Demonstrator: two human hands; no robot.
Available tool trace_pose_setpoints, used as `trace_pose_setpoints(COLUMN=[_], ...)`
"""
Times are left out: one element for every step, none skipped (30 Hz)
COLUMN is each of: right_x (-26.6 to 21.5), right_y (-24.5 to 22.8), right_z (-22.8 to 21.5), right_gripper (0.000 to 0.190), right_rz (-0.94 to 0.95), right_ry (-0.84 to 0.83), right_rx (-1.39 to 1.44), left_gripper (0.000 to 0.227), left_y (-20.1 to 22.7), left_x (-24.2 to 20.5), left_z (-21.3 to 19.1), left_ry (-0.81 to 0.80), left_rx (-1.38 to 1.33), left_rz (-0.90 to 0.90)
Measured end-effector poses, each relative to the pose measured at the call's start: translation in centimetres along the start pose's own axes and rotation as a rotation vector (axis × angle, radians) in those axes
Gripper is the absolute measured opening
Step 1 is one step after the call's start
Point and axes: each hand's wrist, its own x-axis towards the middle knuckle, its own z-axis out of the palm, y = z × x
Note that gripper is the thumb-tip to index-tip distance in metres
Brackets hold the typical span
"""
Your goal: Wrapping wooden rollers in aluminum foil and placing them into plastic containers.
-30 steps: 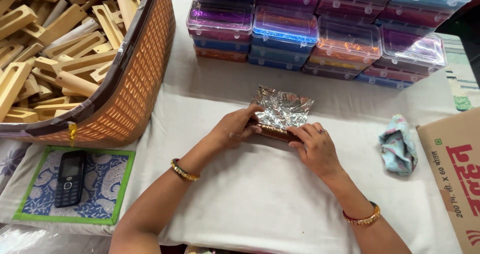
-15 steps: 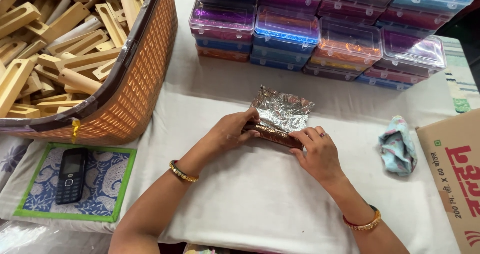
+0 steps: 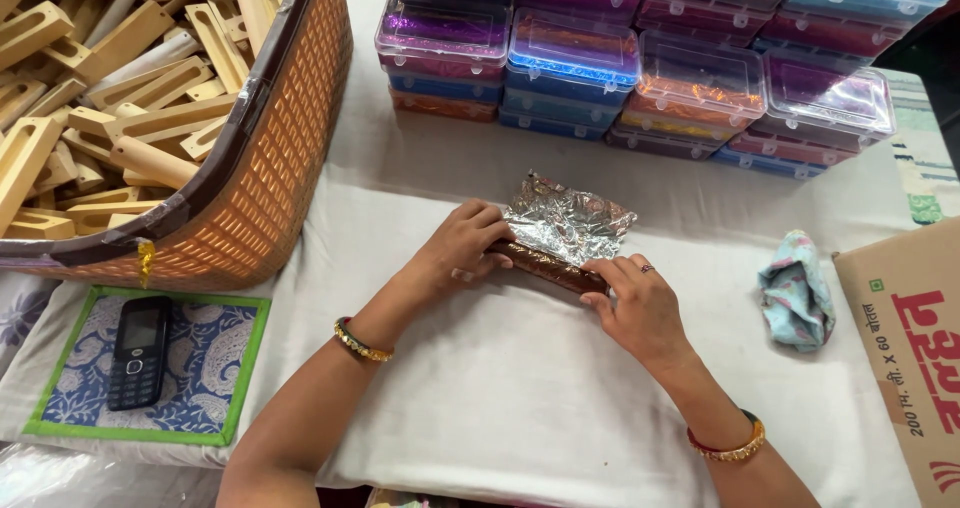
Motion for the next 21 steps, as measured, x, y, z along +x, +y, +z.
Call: trace_pose_setpoints(right_x=[0.0,0.0,0.0,-0.1,-0.1,-0.1,0.0,0.0,-0.1,-0.1,-0.2,-0.1,0.1,0.2,0.3,0.2,0.1,0.1,0.1,0.2,0.2], right_y=[0.0,0.1,0.1,0.2,0.2,0.2,0.1,0.1,0.2,0.3,0.4,0.0,-0.4,-0.8,-0.7,-0.6,-0.5,-0.1,0.3,0.7,0.7], right_z=[0.0,0.0,0.1,0.1,0.1,-0.1,-0.2,-0.3,-0.3,-0.2,-0.2,-0.5,-0.8,-1.1,-0.8,-0.6,-0.3,0.0,0.2,0.5,0.5], right_gripper=[0.037,0.035,0.035,0.033,0.03,0.03,0.032,0.033,0.033,0.031,0.029,0.029,0.033,0.038,0.038,0.042,0.045,0.045,0.042,0.038,0.038], right_rz=[-0.02,-0.04,-0.039,-0.044,-0.049,-0.05,-0.027,-0.003,-0.004,-0.011,-0.018,-0.017,-0.106,-0.195,-0.196,-0.178,-0.16,-0.158,-0.14,-0.125,-0.125], right_ry=[0.004,0.008,0.008,0.006,0.003,0.004,-0.028,-0.058,-0.057,-0.063,-0.07,-0.071,0.04,0.152,0.153,0.138,0.123,0.124,0.101,0.079,0.081], right_rx=[-0.034,-0.07,-0.071,-0.094,-0.118,-0.119,-0.132,-0.144,-0.144,-0.153,-0.161,-0.161,-0.161,-0.162,-0.161,-0.141,-0.122,-0.123,-0.098,-0.073,-0.074], left_gripper=[0.035,0.035,0.035,0.035,0.035,0.035,0.037,0.038,0.038,0.031,0.024,0.024,0.024,0.024,0.024,0.024,0.024,0.024,0.023,0.023,0.023], left_y=[-0.1,-0.2,-0.3,-0.5,-0.6,-0.5,-0.4,-0.4,-0.5,-0.6,-0.7,-0.5,-0.4,-0.3,-0.4,-0.3,-0.3,-0.2,-0.1,0.0,0.2], left_x=[0.1,0.2,0.2,0.2,0.3,0.2,0.1,0.1,0.0,-0.2,-0.3,-0.3,-0.4,-0.4,-0.3,-0.3,-0.2,-0.1,0.0,0.1,0.3], left_z=[0.1,0.2,0.4,0.7,1.0,1.0,1.0,1.0,1.2,1.5,1.8,1.8,1.9,1.9,1.9,1.9,1.9,1.9,1.8,1.7,1.5], left_ry=[-0.065,-0.13,-0.13,-0.103,-0.076,-0.075,-0.081,-0.089,-0.088,-0.116,-0.144,-0.145,-0.093,-0.04,-0.04,-0.081,-0.123,-0.124,-0.093,-0.061,-0.06], left_rx=[-0.005,-0.011,-0.012,0.019,0.051,0.051,-0.005,-0.061,-0.06,-0.025,0.01,0.009,0.048,0.089,0.09,0.084,0.079,0.078,0.094,0.112,0.113], left_rz=[-0.033,-0.064,-0.063,-0.042,-0.021,-0.021,-0.05,-0.079,-0.078,-0.081,-0.084,-0.084,-0.054,-0.022,-0.022,-0.056,-0.089,-0.087,-0.071,-0.057,-0.056])
